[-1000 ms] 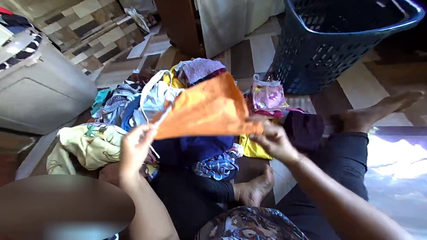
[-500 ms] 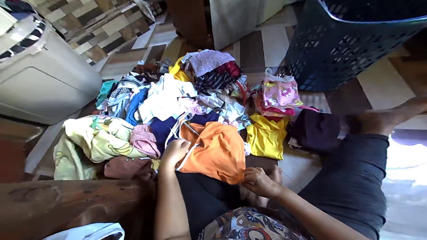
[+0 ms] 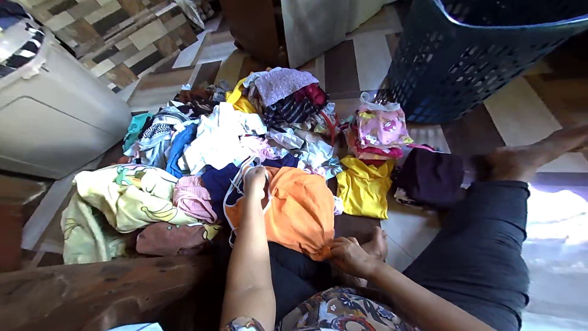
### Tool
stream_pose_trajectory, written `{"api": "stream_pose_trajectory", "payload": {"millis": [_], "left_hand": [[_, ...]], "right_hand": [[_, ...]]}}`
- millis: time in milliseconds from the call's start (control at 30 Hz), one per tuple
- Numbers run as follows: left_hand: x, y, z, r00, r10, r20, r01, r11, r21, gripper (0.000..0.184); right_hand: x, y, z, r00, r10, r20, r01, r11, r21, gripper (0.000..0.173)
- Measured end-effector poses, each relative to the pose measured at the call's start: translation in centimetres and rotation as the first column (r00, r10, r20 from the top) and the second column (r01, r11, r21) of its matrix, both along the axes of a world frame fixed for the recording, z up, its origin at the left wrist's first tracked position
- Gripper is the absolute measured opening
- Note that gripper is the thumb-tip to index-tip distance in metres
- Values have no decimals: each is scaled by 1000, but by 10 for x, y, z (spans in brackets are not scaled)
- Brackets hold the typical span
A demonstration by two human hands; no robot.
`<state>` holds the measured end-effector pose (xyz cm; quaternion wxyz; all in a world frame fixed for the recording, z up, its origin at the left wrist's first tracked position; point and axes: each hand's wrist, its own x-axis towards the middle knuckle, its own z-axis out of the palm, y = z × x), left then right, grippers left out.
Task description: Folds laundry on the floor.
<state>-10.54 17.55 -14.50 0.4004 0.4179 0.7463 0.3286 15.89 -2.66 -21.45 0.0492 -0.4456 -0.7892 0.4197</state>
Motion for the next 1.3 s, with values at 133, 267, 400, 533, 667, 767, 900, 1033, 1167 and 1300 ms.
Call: {"api": "stream_pose_trajectory", "payload": {"millis": [133, 267, 400, 533, 667, 767, 900, 1033, 1167, 1300], "left_hand": [[-7, 9, 1, 896, 167, 411, -209, 976, 59, 39], [-17, -15, 5, 963, -51, 264, 62, 997, -34, 47], [-25, -56, 18, 959, -284, 10, 283, 949, -139, 51], [-43, -105, 36, 844, -532, -71, 504, 831, -235, 58], [-66, -133, 35, 783, -620, -54, 596, 772, -221, 50], [-80, -138, 46, 784, -615, -79, 605, 787, -124, 43], [-88, -139, 71, 787, -583, -201, 585, 809, -58, 45], [-73, -123, 81, 778, -575, -254, 578, 813, -69, 39], [-51, -89, 89, 826, -459, -327, 484, 875, -6, 38], [-31, -34, 86, 845, -367, -388, 429, 899, 83, 37]], "right_hand": [[-3, 3, -2, 997, 39, 67, -36, 998, -43, 26], [-1, 5, 4, 998, 44, 41, -43, 999, -25, 26], [8, 2, 6, 989, -2, -146, 25, 987, 156, 19], [18, 5, 14, 923, -72, -378, 207, 921, 330, 23], [27, 18, 40, 786, -93, -611, 337, 893, 298, 27], [27, 19, 50, 717, -43, -695, 282, 930, 234, 26], [25, 12, 44, 674, -131, -727, 122, 990, -65, 21], [25, 24, 56, 570, -532, -626, 337, 846, -412, 18], [24, 70, 69, 489, -681, -546, 472, 732, -491, 20], [12, 121, 62, 335, -812, -478, 571, 579, -582, 26]]}}
